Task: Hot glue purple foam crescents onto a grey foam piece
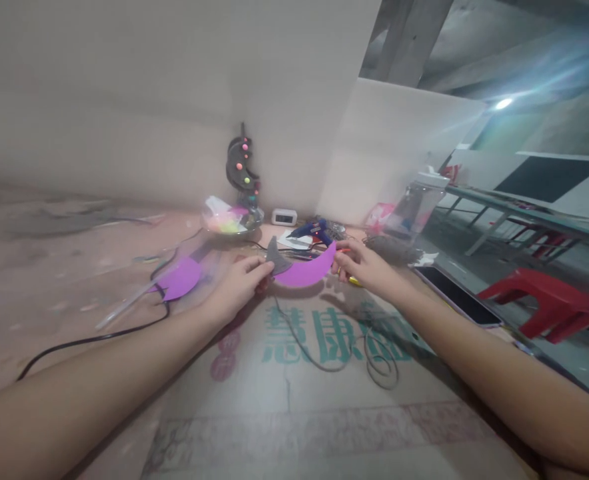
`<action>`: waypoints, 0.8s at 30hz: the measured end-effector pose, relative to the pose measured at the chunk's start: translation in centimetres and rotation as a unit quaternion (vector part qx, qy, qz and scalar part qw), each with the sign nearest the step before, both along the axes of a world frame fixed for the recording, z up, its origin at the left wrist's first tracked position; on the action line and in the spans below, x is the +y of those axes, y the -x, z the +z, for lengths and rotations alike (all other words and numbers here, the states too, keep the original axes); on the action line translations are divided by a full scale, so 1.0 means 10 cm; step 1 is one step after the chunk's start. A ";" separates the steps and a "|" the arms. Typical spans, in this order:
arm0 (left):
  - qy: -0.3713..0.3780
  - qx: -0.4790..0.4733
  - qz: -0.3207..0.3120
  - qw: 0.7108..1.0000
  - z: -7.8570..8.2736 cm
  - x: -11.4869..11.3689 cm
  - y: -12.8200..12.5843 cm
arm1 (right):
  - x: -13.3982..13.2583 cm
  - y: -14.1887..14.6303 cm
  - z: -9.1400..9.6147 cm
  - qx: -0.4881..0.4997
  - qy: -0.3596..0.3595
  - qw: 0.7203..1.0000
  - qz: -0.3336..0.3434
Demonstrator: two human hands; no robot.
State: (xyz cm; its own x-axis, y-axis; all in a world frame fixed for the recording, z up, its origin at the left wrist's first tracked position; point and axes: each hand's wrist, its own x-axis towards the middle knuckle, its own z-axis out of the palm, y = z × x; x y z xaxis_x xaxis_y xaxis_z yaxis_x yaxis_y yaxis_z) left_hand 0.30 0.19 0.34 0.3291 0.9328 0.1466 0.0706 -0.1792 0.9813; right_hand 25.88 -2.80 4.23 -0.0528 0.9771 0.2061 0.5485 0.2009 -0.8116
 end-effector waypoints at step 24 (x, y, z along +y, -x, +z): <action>-0.013 0.016 -0.024 1.000 -0.07 0.03 0.00 | 1.02 -0.27 -0.08 -0.183 -0.036 0.978 -0.093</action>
State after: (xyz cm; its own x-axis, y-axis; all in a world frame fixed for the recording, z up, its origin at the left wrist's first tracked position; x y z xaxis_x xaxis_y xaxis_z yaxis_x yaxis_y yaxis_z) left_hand 0.28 0.48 -0.32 0.3774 0.9123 0.1589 0.0926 -0.2079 0.9738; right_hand 28.55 7.41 3.41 0.0422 0.9604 0.2753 0.8326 0.1185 -0.5410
